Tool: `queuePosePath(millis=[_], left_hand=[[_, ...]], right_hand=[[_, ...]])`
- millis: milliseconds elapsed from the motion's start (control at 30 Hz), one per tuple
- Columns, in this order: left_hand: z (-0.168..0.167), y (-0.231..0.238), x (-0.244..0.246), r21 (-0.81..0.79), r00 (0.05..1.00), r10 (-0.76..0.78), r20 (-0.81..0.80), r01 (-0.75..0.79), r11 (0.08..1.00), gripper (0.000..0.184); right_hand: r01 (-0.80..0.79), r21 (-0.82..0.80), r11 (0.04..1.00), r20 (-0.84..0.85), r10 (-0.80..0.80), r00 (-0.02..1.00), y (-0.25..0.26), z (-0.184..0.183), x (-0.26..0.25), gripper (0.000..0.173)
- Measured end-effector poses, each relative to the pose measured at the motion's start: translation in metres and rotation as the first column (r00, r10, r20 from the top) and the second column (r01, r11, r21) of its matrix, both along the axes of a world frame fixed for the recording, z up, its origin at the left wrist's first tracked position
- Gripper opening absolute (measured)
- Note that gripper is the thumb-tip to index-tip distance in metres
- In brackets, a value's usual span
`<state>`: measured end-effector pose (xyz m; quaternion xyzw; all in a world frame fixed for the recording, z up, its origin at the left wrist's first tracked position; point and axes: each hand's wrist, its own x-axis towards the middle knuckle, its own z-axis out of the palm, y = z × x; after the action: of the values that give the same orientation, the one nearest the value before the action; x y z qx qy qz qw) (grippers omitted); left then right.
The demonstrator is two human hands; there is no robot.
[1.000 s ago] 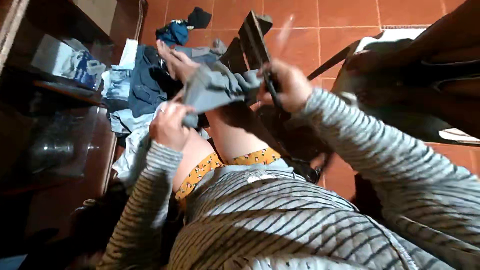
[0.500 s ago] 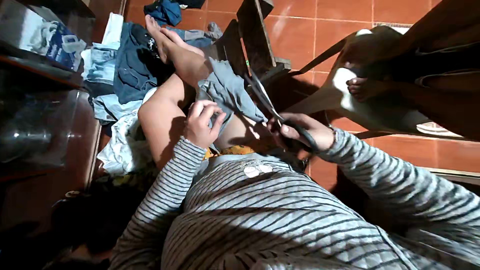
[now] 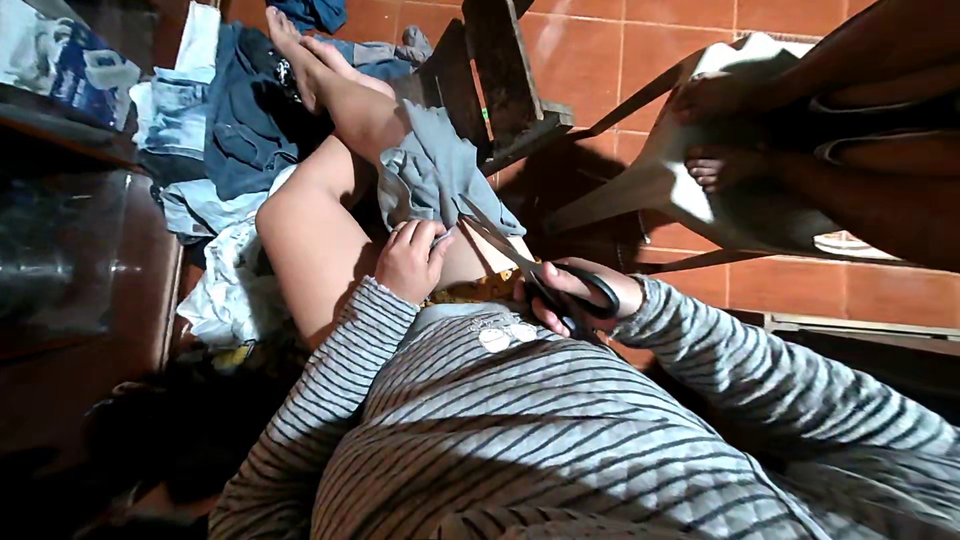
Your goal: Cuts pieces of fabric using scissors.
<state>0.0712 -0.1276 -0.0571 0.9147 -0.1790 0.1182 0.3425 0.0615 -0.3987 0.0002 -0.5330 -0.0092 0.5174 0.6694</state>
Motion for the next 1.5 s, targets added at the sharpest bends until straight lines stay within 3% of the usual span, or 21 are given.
queuePosePath(millis=[300, 400, 567, 1033, 1233, 1300, 1433, 1500], left_hand=[[-0.001, -0.001, -0.003, -0.054, 0.999, -0.021, 0.024, 0.022, 0.998, 0.022], [-0.002, -0.002, -0.005, -0.058, 0.999, -0.032, 0.036, 0.034, 0.998, 0.02], [-0.003, -0.004, -0.006, -0.052, 0.998, -0.027, 0.062, 0.03, 0.998, 0.022], [0.0, -0.002, -0.01, -0.074, 0.996, 0.01, 0.087, -0.004, 0.997, 0.019], [-0.003, 0.0, -0.011, -0.086, 0.995, 0.012, 0.096, -0.004, 0.996, 0.02], [0.0, 0.002, -0.011, -0.088, 0.999, 0.039, 0.033, -0.036, 0.995, 0.021], [0.019, 0.019, -0.001, 0.02, 0.953, 0.192, -0.234, -0.193, 0.981, 0.042], [0.023, 0.031, 0.005, 0.057, 0.945, 0.236, -0.228, -0.229, 0.972, 0.027]], right_hand=[[0.112, -0.046, 0.993, -0.009, -0.113, 0.994, 0.043, -0.002, 0.012, 0.045], [0.144, -0.069, 0.987, 0.018, -0.143, 0.99, 0.046, -0.003, 0.009, 0.048], [0.195, -0.109, 0.975, 0.058, -0.189, 0.98, 0.047, -0.002, 0.005, 0.039], [0.16, -0.131, 0.978, 0.056, -0.154, 0.986, 0.052, -0.002, 0.031, 0.044], [0.186, -0.132, 0.974, 0.051, -0.18, 0.982, 0.053, -0.003, 0.029, 0.037], [0.139, -0.121, 0.983, 0.051, -0.133, 0.99, 0.048, -0.003, 0.03, 0.04], [-0.161, -0.134, 0.978, 0.167, 0.182, 0.969, 0.01, 0.003, 0.046, 0.056], [-0.163, -0.234, 0.958, 0.276, 0.226, 0.934, -0.009, 0.01, 0.055, 0.063]])
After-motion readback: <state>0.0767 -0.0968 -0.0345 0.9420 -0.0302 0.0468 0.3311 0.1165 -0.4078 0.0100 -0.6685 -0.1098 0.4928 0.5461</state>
